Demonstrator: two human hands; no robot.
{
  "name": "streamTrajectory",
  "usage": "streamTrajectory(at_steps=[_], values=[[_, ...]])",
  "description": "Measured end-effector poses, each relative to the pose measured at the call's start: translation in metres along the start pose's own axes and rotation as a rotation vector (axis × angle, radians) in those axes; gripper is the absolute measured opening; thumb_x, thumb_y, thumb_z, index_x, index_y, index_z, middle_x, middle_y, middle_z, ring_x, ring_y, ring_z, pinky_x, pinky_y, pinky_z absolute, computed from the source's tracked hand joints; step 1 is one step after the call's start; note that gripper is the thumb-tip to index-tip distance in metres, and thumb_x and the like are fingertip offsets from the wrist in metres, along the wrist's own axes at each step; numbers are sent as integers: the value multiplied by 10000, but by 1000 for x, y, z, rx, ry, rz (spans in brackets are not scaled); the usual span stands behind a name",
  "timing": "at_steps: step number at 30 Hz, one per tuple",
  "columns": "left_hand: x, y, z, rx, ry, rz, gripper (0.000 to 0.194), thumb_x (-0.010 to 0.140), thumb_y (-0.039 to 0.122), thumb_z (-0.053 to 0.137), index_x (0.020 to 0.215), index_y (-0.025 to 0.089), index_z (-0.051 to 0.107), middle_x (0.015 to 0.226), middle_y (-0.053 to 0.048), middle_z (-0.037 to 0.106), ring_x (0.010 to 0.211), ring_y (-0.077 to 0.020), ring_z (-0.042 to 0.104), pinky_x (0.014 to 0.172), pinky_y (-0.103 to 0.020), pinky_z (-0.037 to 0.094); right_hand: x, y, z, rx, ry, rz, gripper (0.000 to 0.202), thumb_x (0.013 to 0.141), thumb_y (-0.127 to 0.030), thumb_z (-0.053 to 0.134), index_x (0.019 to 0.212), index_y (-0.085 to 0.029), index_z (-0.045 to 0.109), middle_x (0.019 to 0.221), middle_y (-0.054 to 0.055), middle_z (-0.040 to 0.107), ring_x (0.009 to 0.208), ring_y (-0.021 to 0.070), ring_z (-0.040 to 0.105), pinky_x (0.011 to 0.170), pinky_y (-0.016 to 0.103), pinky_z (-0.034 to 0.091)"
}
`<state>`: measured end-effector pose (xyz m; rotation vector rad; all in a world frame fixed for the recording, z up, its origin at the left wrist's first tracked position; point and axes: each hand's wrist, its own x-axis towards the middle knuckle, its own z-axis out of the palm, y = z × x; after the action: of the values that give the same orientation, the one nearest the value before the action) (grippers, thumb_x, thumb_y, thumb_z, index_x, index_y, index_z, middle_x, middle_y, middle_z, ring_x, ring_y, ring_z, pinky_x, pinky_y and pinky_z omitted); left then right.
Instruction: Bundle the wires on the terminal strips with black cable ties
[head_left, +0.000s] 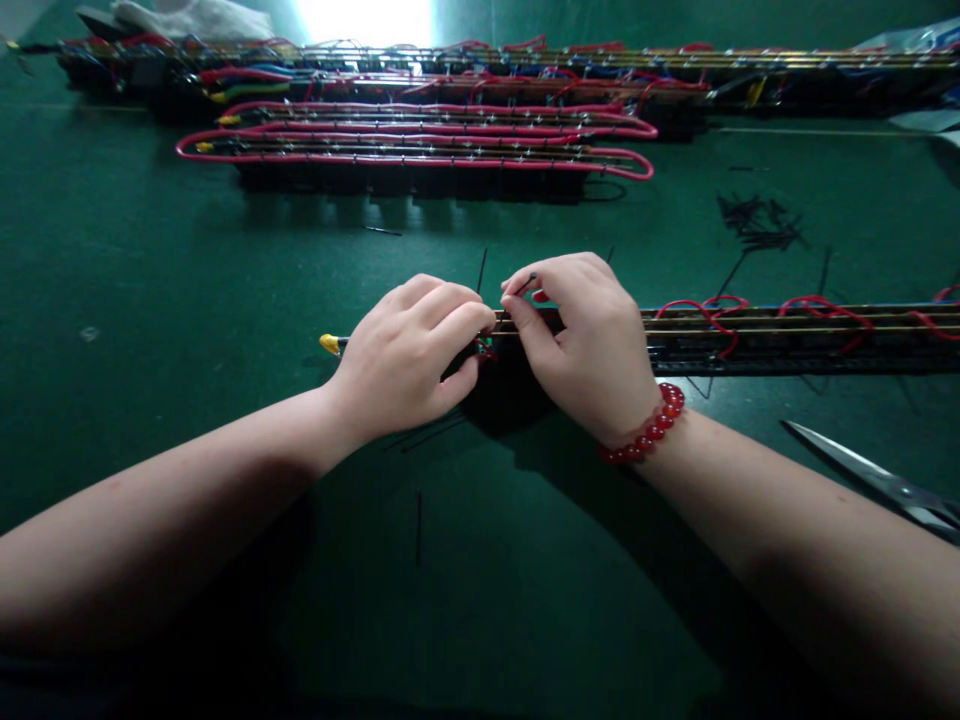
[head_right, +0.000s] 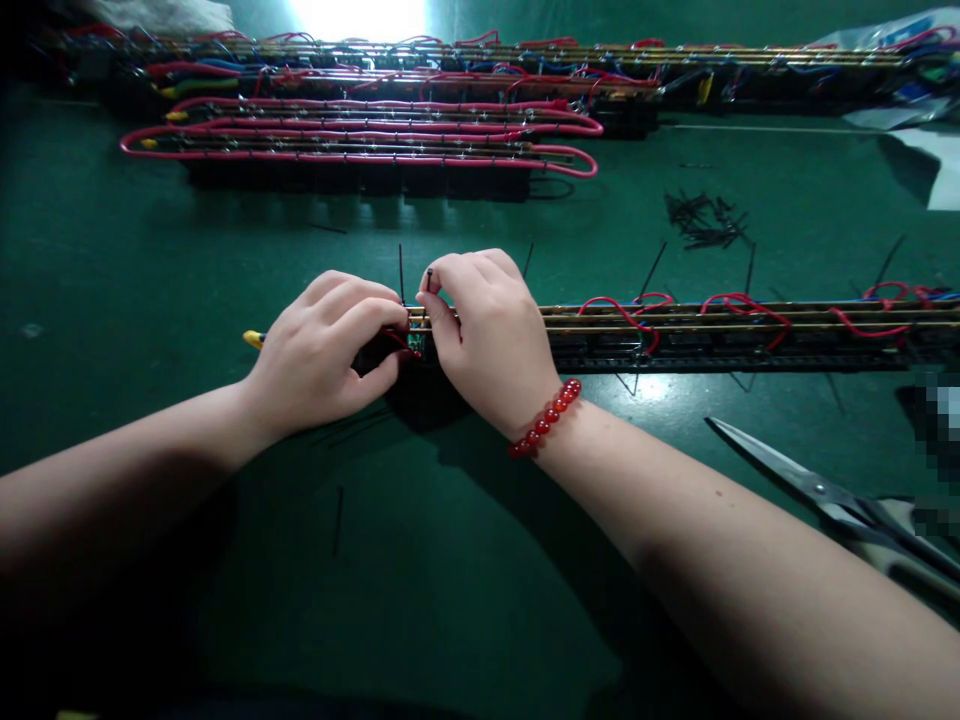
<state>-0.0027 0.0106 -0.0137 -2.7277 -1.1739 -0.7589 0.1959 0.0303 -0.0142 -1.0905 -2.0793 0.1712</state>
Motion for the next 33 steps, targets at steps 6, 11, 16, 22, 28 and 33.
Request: streamTrajectory(at_steps=[6,11,16,22,28,33], values=[[0,1,-1,13,-1,8,208,849,165,552,1044,209,611,1123,-65,682,1040,-248,599,888,-398,519,1,0,-1,12,18,69,100,923,-202,554,874,-249,626,870,52,692,874,254,629,802,429,504],[0,2,0,32,-9,19,164,884,192,552,1034,199,617,1115,-69,686,1034,-247,595,889,-393,516,2,0,0,-13,-79,79,73,891,-210,582,833,-227,624,885,76,714,901,274,623,805,440,481],[-1,0,1,49,0,45,173,908,185,558,1035,245,659,1112,-50,673,1027,-231,590,871,-384,508,5,-1,-3,78,-149,81,104,865,-193,593,768,-224,614,880,57,719,895,253,634,813,416,474],[-2,-1,0,-20,49,48,178,906,166,577,1010,276,670,1094,-31,646,1007,-206,577,870,-379,492,7,-1,-6,159,-188,79,126,866,-187,600,754,-229,638,857,36,715,874,227,641,795,389,485],[-3,-1,-4,47,95,127,149,943,216,563,848,266,666,951,-3,631,924,-189,566,858,-390,448,7,-1,-7,156,-200,94,104,868,-212,628,773,-214,672,873,56,728,885,240,650,795,404,497],[-2,-1,-8,212,30,222,148,959,276,548,884,273,676,913,-1,653,852,-192,553,824,-397,423,7,-2,-8,174,-207,89,116,874,-220,620,767,-223,664,863,52,725,883,234,651,795,395,495]])
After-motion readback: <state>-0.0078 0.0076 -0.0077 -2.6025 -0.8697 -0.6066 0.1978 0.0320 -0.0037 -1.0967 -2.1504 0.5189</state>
